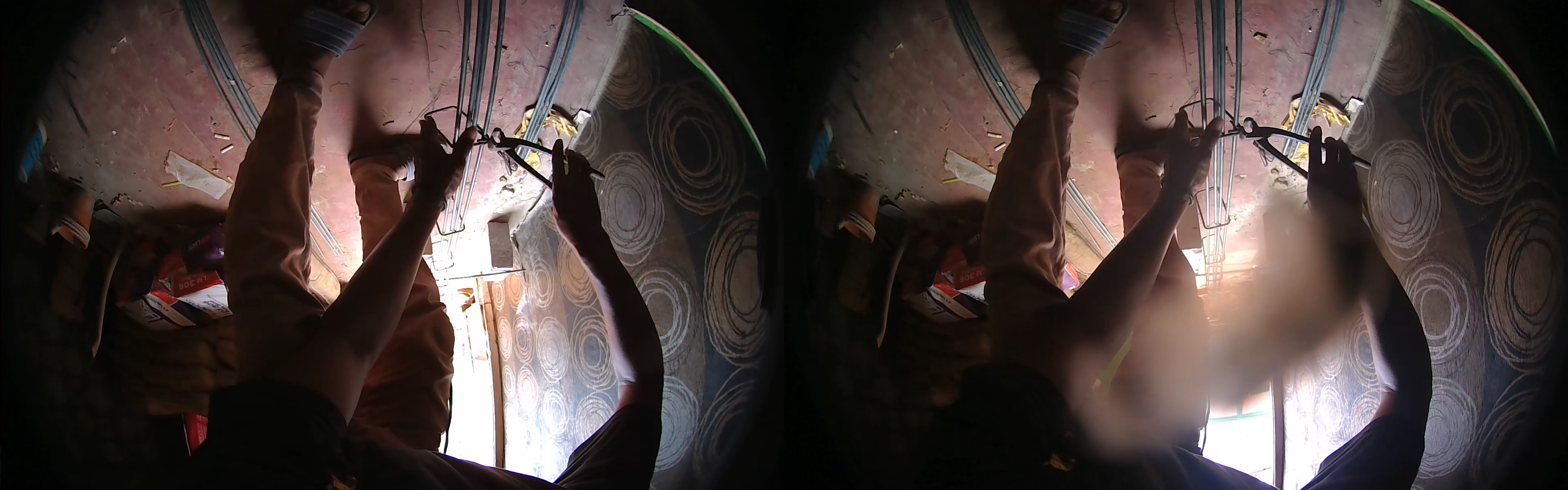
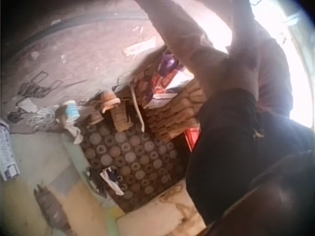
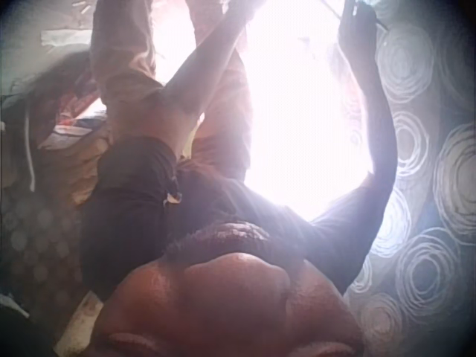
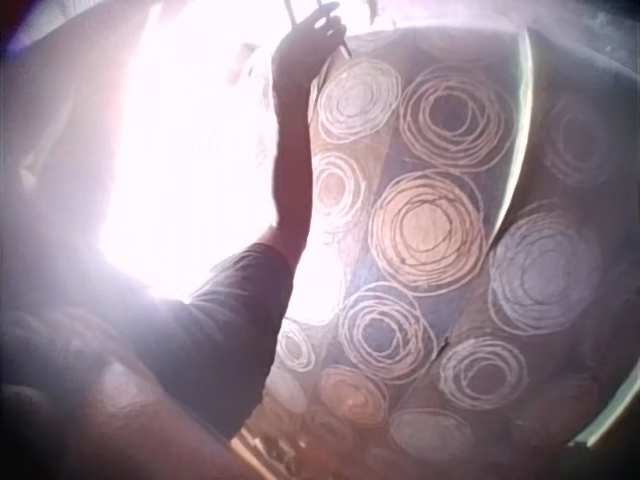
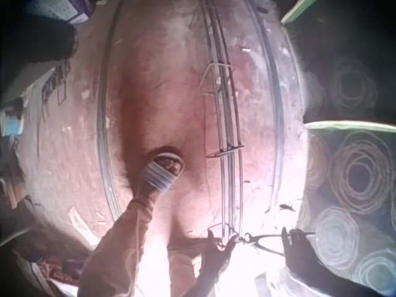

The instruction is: The person assembles a metal reinforcement cage by tying transverse wire pieces to longitudinal rebar rods using a hook tool and wire ties.

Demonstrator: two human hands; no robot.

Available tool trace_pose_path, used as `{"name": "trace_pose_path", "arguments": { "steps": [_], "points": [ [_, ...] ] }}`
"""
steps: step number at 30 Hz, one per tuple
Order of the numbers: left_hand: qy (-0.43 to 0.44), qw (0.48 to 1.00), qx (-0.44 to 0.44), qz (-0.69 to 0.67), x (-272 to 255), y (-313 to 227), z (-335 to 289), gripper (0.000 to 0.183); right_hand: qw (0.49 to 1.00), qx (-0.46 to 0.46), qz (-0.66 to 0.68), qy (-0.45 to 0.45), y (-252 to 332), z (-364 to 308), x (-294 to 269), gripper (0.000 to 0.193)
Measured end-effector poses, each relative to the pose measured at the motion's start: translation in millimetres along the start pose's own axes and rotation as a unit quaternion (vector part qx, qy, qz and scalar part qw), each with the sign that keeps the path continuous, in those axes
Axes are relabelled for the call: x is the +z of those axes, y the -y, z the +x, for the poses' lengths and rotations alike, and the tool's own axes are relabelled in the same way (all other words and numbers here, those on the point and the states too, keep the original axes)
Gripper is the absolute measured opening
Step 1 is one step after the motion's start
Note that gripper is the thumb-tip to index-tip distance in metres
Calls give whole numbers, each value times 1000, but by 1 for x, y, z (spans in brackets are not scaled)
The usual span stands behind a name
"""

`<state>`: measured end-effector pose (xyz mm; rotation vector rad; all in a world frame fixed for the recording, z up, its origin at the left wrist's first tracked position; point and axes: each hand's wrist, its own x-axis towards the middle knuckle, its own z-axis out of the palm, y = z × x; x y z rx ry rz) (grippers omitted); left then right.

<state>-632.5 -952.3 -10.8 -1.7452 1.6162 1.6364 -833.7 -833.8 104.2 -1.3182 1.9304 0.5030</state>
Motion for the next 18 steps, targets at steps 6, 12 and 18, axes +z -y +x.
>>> {"name": "trace_pose_path", "arguments": {
  "steps": [6,12,18],
  "points": [
    [122,987,-101,8,-7,-30,17,121,998,-56,11,-9,-5,3,-12,67],
    [163,981,-6,103,-10,-32,26,117,998,-64,-6,4,-15,5,1,64],
    [163,986,24,-14,-2,-10,39,109,995,-81,-51,-1,-9,16,-31,63]
  ]
}}
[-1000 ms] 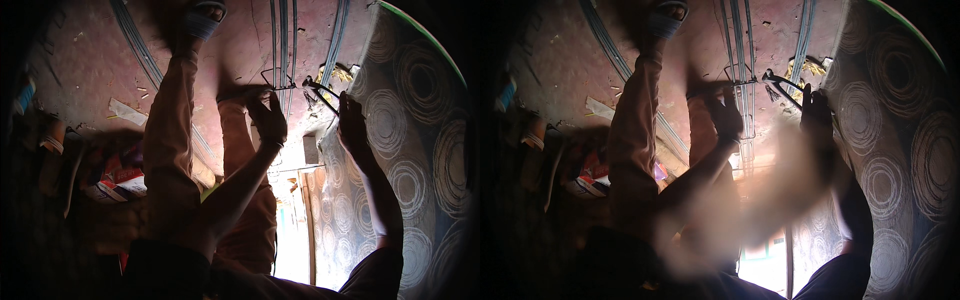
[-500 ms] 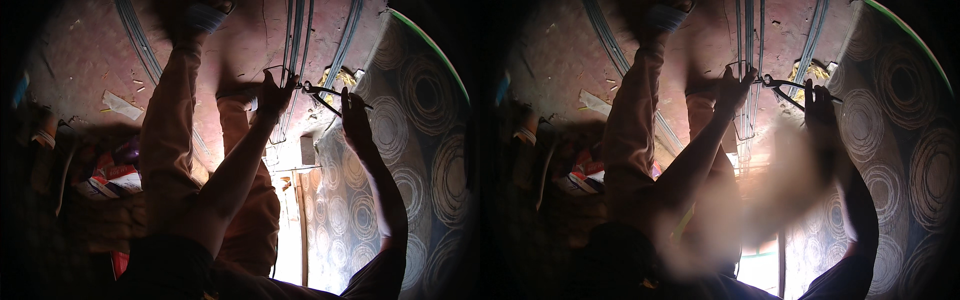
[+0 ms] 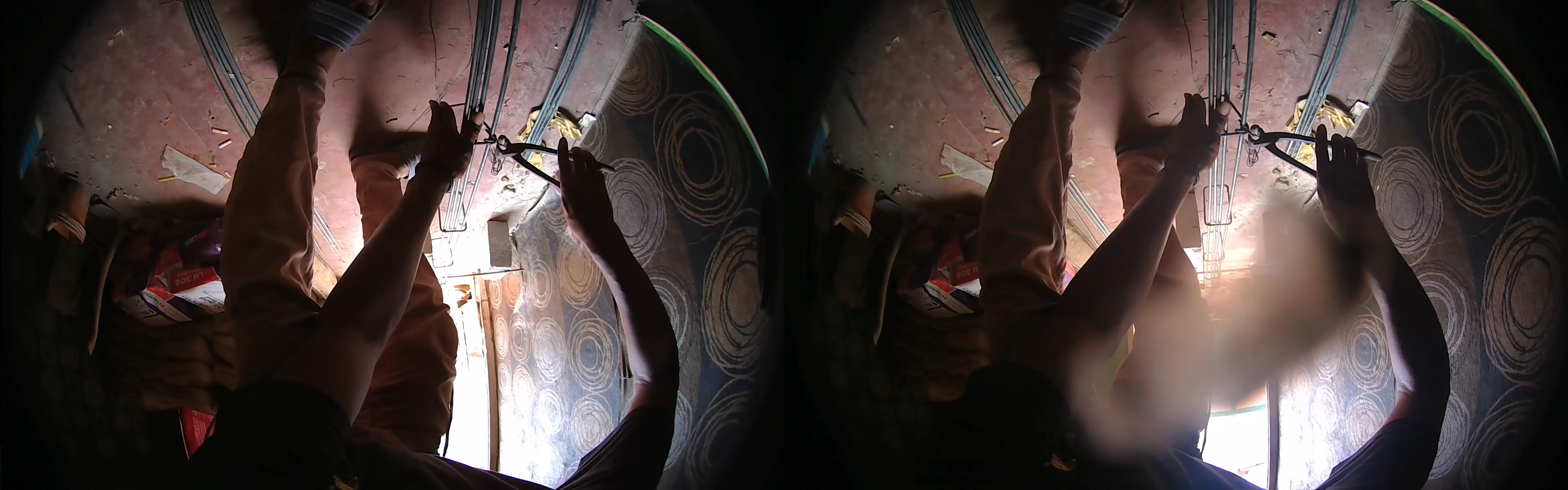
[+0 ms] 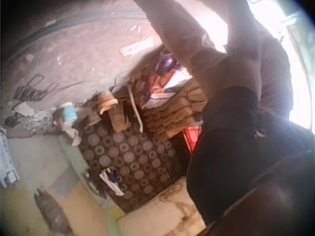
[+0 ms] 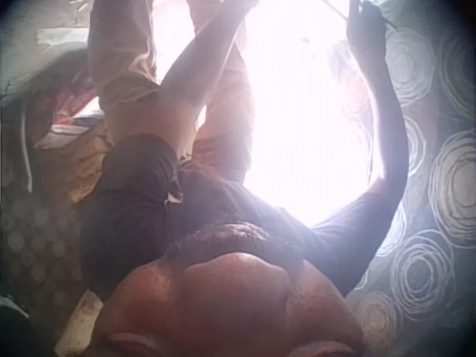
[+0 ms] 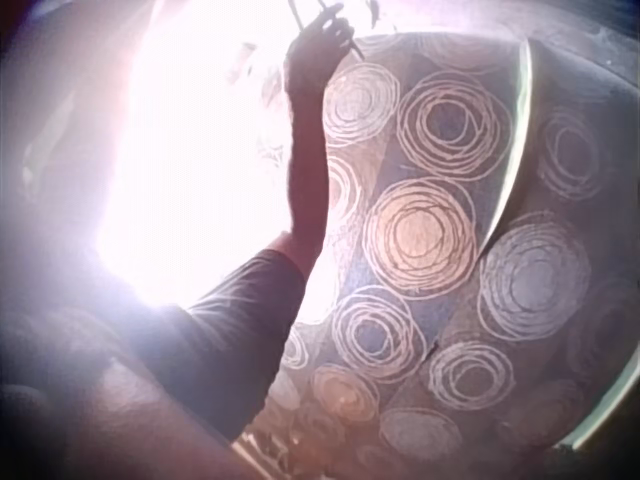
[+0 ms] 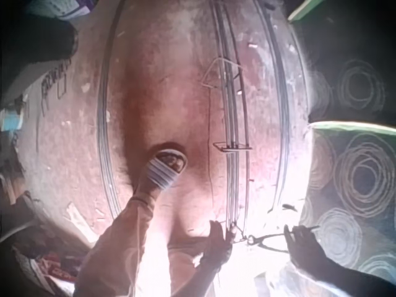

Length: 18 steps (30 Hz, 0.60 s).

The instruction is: The person assembles a metal reinforcement cage by tying transverse wire pieces to longitudinal rebar rods using a hook tool and wire ties.

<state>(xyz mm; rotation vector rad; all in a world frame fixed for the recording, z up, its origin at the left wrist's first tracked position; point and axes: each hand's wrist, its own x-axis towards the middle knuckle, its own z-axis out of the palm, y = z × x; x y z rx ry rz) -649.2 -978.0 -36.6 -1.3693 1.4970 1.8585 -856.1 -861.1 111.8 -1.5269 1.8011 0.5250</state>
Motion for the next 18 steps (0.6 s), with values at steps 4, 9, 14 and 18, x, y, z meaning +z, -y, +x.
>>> {"name": "trace_pose_path", "arguments": {
  "steps": [4,9,14,18],
  "points": [
    [-1,999,-17,28,-5,1,-4,107,998,11,-47,47,3,2,24,61],
    [30,999,-15,29,9,-11,-1,106,997,18,-66,-22,-11,-13,35,50],
    [-20,997,39,62,-5,3,-1,98,992,-24,53,-113,-9,12,52,36],
    [-26,999,25,31,-3,-5,-6,92,990,7,126,-58,-21,13,70,35]
  ]
}}
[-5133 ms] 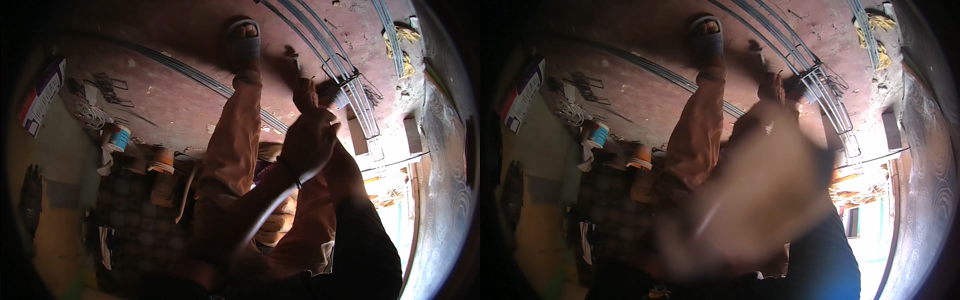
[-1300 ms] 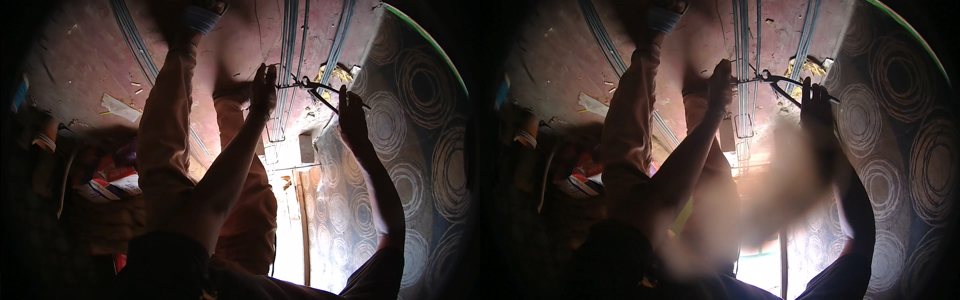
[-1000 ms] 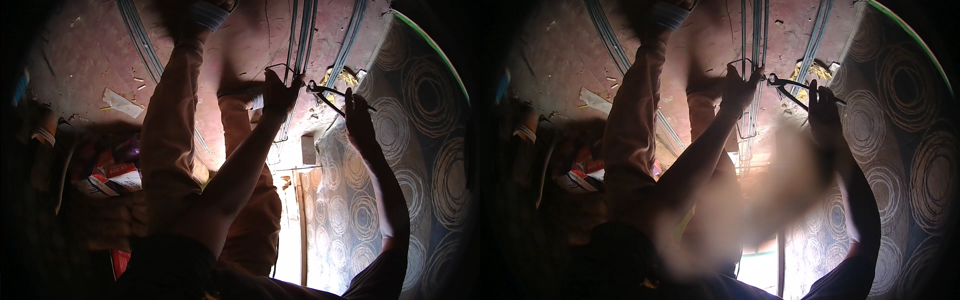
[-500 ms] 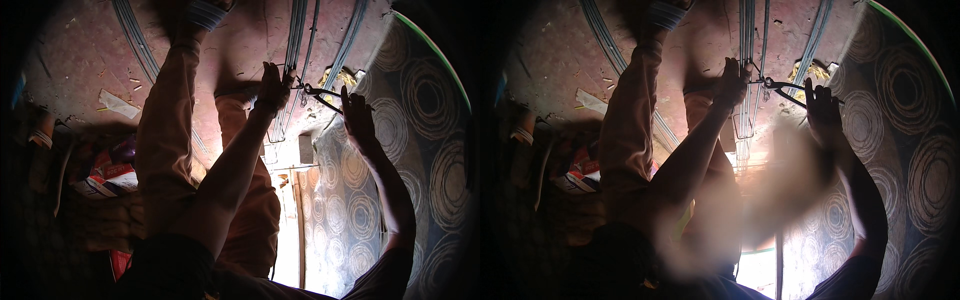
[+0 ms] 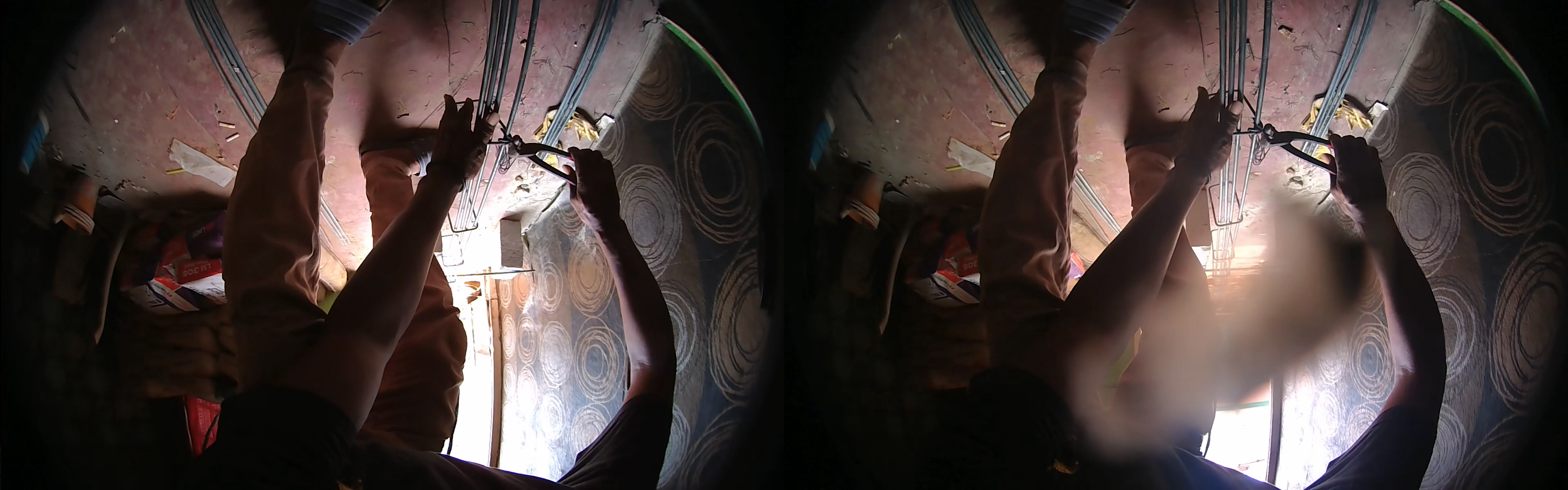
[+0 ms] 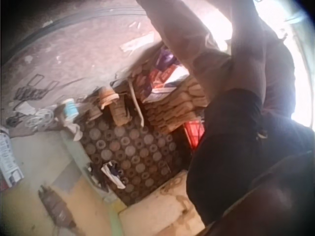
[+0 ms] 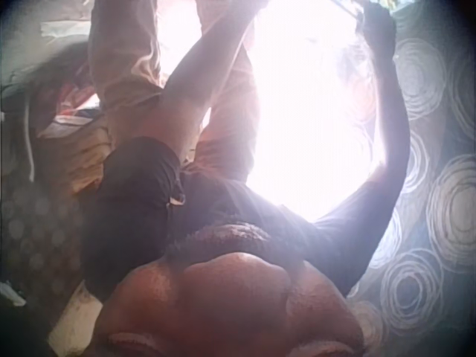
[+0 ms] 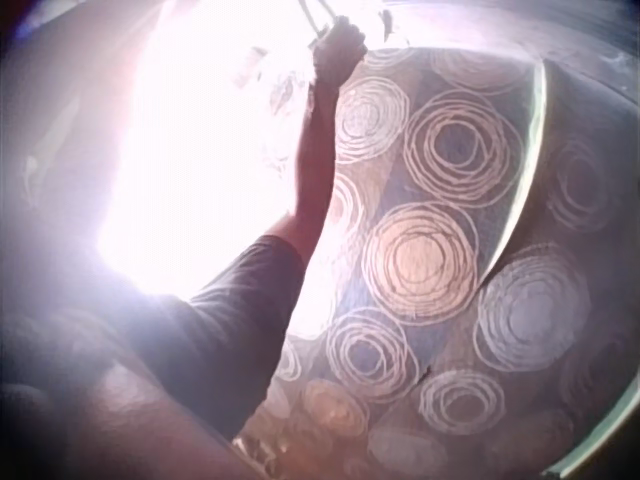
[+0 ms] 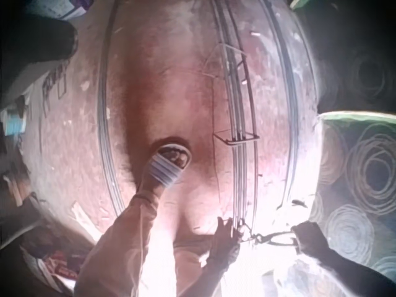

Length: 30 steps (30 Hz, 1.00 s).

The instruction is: The person assembles a metal reinforcement cage by tying transverse wire pieces to longitudinal rebar rods using a hook tool and wire ties.

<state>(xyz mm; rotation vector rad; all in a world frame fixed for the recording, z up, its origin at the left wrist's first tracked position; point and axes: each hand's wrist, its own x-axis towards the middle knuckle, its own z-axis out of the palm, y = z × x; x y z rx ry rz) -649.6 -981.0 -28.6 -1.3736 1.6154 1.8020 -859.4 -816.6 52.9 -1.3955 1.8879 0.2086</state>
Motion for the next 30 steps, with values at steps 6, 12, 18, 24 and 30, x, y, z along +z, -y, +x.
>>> {"name": "trace_pose_path", "arguments": {
  "steps": [6,12,18,24,30],
  "points": [
    [44,999,-22,-23,-2,0,6,80,988,-71,114,-81,-29,24,34,27],
    [-7,996,50,75,17,45,19,70,983,-87,148,-71,-38,42,51,20],
    [-26,995,42,-87,26,16,11,54,951,61,247,176,-20,-10,35,9],
    [-54,987,108,-105,20,24,12,41,650,317,557,408,33,-14,-10,21],
    [-39,988,147,-23,21,29,15,42,544,314,683,374,49,-27,2,23]
  ]
}}
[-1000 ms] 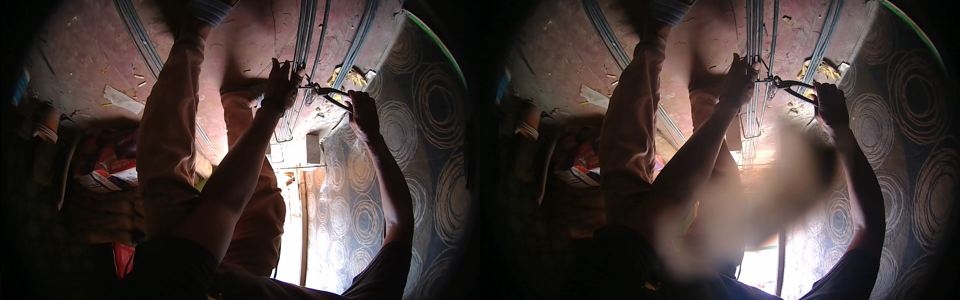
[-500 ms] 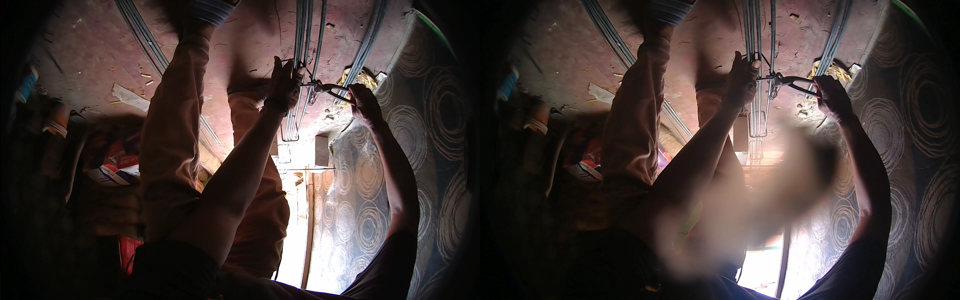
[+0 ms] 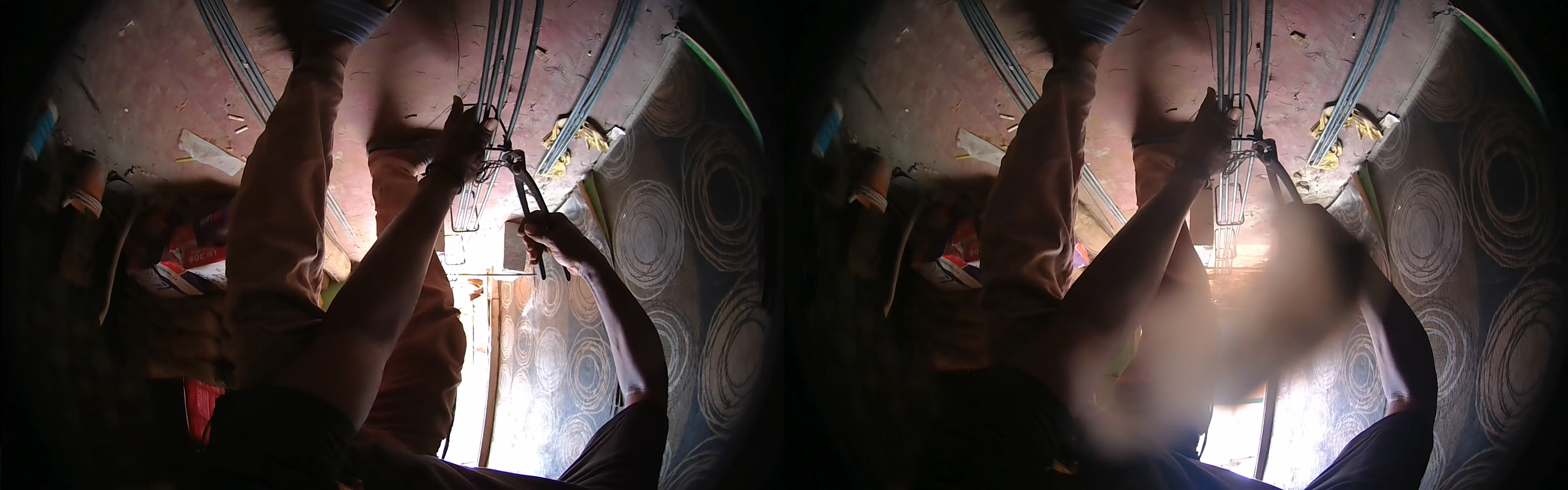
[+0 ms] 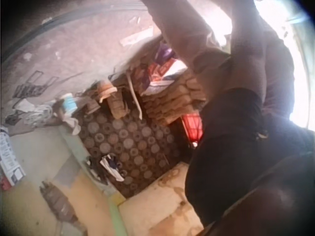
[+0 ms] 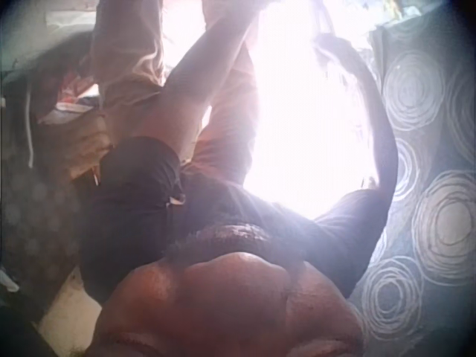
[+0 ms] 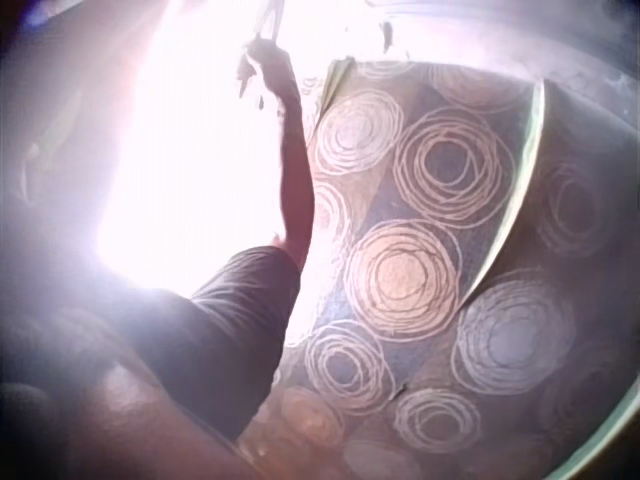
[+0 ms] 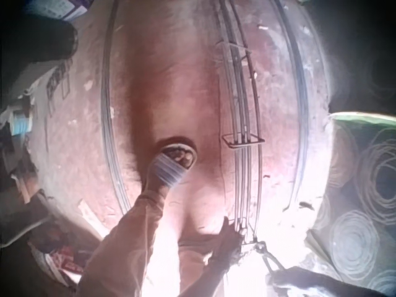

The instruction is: The person assembles a metal reinforcement cage by tying transverse wire pieces to longitudinal rebar rods using a hook tool and wire ties.

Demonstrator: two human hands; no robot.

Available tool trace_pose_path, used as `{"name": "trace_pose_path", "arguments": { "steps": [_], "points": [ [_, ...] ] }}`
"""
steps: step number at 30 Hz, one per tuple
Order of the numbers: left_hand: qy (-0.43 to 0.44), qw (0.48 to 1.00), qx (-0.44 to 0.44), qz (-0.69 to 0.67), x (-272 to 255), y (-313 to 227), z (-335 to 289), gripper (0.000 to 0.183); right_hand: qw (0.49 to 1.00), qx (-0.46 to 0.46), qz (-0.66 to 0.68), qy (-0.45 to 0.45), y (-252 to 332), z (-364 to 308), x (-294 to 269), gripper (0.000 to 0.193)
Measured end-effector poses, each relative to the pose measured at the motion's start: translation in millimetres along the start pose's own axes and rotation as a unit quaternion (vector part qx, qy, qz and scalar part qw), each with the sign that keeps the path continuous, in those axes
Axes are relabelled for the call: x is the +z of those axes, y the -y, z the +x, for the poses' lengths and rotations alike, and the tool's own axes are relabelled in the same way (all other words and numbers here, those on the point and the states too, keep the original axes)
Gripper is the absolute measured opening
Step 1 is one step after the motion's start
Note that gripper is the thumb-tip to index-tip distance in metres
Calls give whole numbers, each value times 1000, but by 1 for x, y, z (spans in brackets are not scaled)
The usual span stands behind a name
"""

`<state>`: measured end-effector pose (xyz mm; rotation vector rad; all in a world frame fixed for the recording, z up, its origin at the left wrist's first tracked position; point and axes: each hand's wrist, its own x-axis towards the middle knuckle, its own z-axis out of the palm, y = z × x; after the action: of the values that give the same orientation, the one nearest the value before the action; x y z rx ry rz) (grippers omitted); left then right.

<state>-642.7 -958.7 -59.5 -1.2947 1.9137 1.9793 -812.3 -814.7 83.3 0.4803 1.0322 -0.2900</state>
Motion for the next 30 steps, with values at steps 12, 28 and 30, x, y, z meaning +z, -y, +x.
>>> {"name": "trace_pose_path", "arguments": {
  "steps": [12,28,30],
  "points": [
    [-197,971,-126,52,-6,-62,-57,48,975,75,136,161,26,-30,-15,35],
    [-29,700,-375,-607,72,-96,-69,22,828,-177,-436,-304,7,-46,43,92],
    [-12,671,-370,-642,73,-113,-64,23,640,-149,-637,-403,-38,-28,15,86]
  ]
}}
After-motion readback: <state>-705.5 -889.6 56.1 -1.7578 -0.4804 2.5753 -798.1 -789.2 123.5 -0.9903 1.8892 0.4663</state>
